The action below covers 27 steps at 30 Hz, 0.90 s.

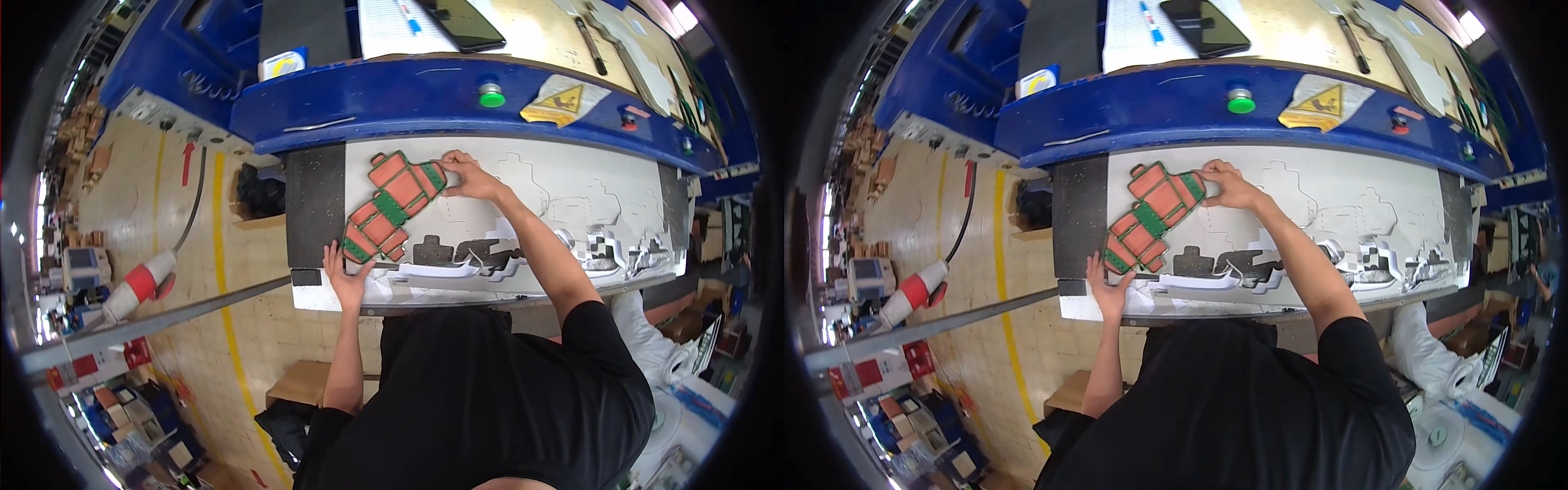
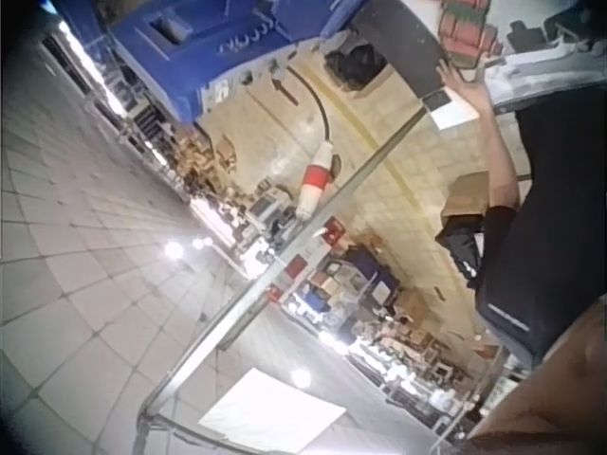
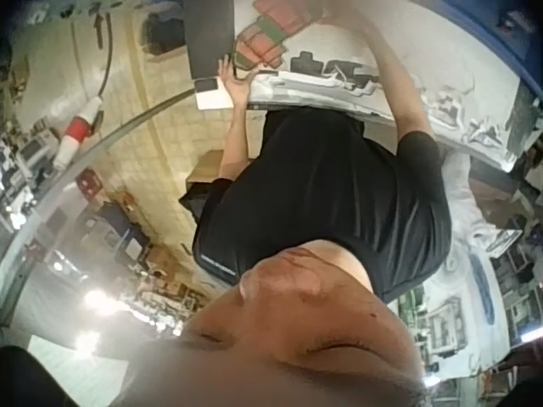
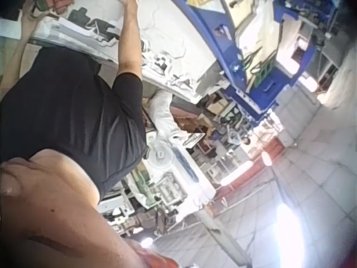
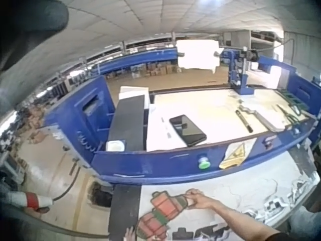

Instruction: Operating a press machine to cut shoe pattern pieces from a sheet of material.

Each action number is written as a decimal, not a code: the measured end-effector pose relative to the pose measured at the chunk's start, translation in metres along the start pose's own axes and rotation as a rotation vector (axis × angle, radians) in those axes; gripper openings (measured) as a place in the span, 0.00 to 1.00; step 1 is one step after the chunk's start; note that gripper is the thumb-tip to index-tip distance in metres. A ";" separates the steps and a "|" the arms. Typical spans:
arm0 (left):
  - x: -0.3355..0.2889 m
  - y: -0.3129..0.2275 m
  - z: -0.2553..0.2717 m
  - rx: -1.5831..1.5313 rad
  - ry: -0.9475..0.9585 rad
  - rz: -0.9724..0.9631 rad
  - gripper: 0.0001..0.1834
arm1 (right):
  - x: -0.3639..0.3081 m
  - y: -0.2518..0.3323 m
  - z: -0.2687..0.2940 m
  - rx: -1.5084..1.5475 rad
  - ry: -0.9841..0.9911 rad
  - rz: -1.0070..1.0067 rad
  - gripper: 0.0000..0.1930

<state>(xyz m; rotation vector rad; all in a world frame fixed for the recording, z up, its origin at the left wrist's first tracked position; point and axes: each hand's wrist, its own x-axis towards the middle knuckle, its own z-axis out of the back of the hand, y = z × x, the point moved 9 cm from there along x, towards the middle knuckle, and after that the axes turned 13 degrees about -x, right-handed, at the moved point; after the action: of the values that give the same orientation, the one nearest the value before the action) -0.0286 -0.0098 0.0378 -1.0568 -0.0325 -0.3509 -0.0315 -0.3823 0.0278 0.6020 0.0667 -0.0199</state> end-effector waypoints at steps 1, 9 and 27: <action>0.000 0.001 0.001 0.002 -0.017 0.006 0.41 | 0.001 -0.001 -0.001 -0.004 0.008 0.016 0.38; 0.004 0.001 0.000 0.008 0.000 -0.022 0.40 | 0.006 -0.004 -0.001 -0.063 0.038 0.001 0.41; 0.122 -0.031 -0.022 0.141 -0.213 -0.084 0.29 | -0.029 0.073 0.026 -0.431 -0.387 -0.247 0.36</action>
<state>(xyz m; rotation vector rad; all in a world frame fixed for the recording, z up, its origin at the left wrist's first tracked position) 0.0744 -0.0752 0.0766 -0.9504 -0.2889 -0.3065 -0.0565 -0.3369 0.0923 0.1489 -0.2267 -0.3526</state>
